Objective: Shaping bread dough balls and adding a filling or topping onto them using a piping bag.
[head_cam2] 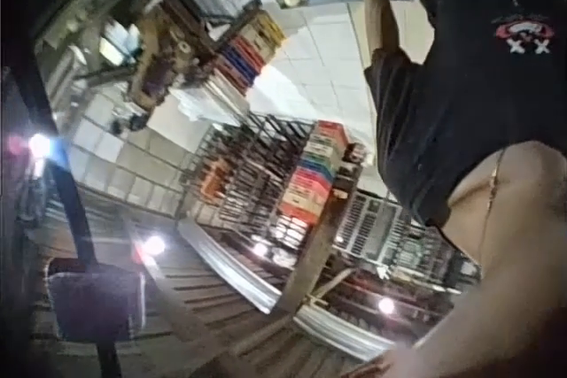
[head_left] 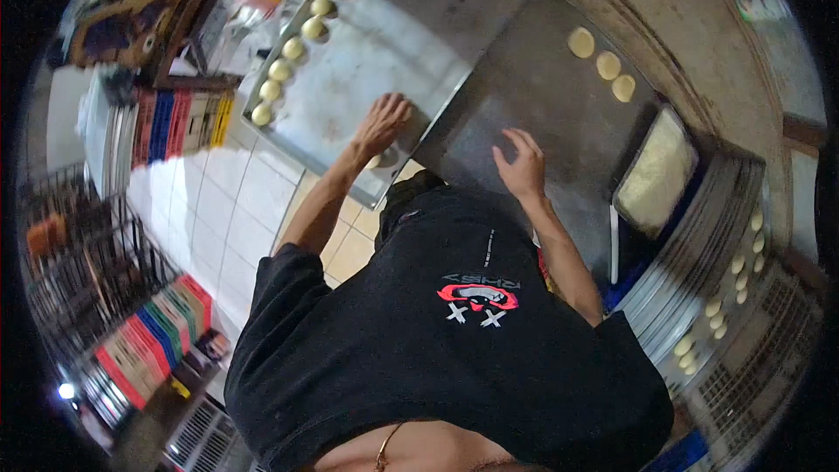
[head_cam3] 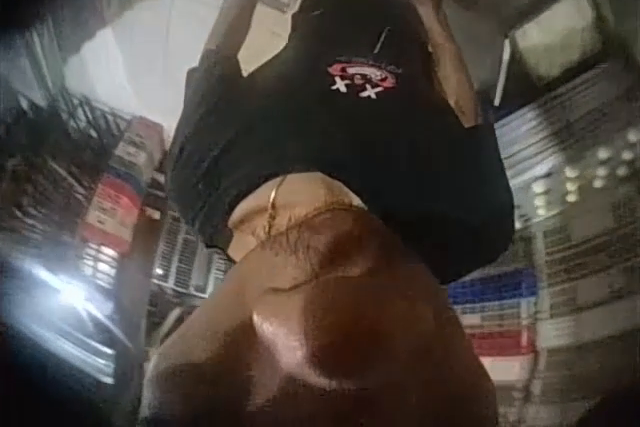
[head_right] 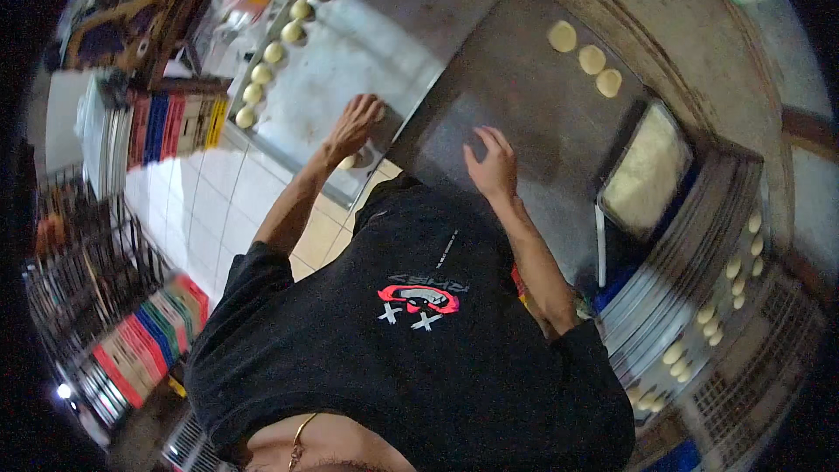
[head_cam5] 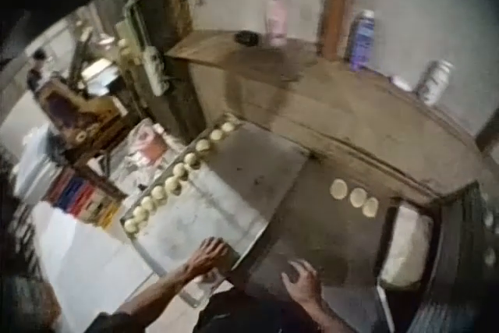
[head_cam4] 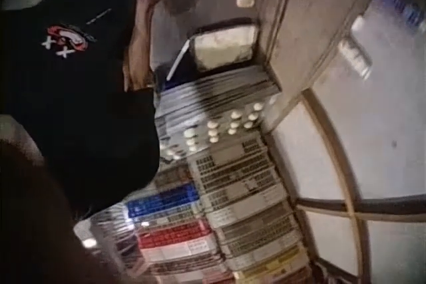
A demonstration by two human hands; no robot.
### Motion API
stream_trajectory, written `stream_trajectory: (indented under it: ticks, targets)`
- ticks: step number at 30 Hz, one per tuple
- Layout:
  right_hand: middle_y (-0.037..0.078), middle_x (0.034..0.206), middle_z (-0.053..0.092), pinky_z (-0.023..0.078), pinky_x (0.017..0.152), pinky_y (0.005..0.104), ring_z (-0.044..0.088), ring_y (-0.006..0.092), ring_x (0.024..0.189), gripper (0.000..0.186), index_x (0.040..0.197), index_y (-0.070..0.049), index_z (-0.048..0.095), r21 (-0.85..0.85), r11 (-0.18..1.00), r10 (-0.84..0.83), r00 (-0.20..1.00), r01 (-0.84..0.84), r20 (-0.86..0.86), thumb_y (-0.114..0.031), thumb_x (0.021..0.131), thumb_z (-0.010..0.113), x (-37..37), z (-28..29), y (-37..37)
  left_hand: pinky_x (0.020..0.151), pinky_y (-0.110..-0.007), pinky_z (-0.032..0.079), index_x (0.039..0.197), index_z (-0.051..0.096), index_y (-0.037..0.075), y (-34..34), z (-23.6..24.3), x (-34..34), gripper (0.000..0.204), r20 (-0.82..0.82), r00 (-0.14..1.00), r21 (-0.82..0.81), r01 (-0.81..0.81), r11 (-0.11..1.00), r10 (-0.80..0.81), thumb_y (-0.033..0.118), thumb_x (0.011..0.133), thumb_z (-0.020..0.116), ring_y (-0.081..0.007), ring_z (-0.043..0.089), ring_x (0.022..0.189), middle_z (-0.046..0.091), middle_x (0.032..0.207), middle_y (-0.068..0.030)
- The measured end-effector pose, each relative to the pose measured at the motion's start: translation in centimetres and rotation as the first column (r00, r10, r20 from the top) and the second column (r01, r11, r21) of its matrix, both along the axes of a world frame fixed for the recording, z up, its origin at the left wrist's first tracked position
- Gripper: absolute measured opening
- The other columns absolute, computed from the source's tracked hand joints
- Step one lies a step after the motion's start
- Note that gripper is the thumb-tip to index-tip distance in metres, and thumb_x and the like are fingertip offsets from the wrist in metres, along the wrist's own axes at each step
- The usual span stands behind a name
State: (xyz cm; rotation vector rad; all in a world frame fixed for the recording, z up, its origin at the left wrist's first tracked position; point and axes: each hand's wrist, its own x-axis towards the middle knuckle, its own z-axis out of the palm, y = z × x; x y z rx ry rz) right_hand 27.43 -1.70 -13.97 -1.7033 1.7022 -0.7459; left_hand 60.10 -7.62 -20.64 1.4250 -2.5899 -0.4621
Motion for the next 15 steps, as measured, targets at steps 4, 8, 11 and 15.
stream_trajectory:
  ticks: [4,8,11,15]
  targets:
    - [0.016,0.116,0.064,0.049,0.094,0.0407,0.061,0.0349,0.108,0.033,0.11,-0.003,0.067,0.069,0.966,-0.241,0.966,0.247,-0.093,-0.016,0.08,0.071,-7.3,1.4,5.4,0.112,-0.051,0.027,0.146,0.033,0.007,-0.1,2.6,-1.9,0.065,0.275,0.96,-0.12,-0.02,0.993,0.053,0.02,0.088,0.058,-0.0407,0.027,0.139,0.028,0.152,-0.022]
    - [0.017,0.113,0.065,0.049,0.092,0.041,0.062,0.0347,0.105,0.031,0.108,-0.002,0.067,0.042,0.894,-0.442,0.894,0.446,-0.08,-0.016,0.081,0.071,-10.5,1.5,9.8,0.112,-0.055,0.026,0.15,0.026,0.005,-4.1,6.4,-10.4,0.074,-0.128,0.987,-0.057,-0.107,0.993,0.099,0.025,0.087,0.061,-0.0445,0.024,0.141,0.021,0.155,-0.0245]
    - [0.018,0.108,0.066,0.051,0.087,0.0396,0.064,0.0345,0.102,0.027,0.105,-0.001,0.067,0.061,0.847,-0.523,0.849,0.527,-0.072,-0.015,0.081,0.071,-10.4,2.3,11.4,0.104,-0.057,0.035,0.143,0.038,0.004,-9.1,0.5,-19.7,0.065,-0.363,0.932,-0.023,-0.016,1.0,0.007,0.024,0.086,0.062,-0.0442,0.041,0.127,0.04,0.141,-0.024]
    - [0.017,0.109,0.066,0.052,0.086,0.0398,0.064,0.035,0.101,0.026,0.104,-0.002,0.067,0.135,0.779,-0.616,0.788,0.612,-0.019,-0.014,0.081,0.071,-10.5,2.7,13.2,0.095,-0.054,0.043,0.133,0.05,0.004,-13.8,-0.4,-33.4,0.052,-0.169,0.982,-0.049,-0.097,0.994,0.088,0.02,0.085,0.061,-0.0405,0.052,0.112,0.053,0.121,-0.0217]
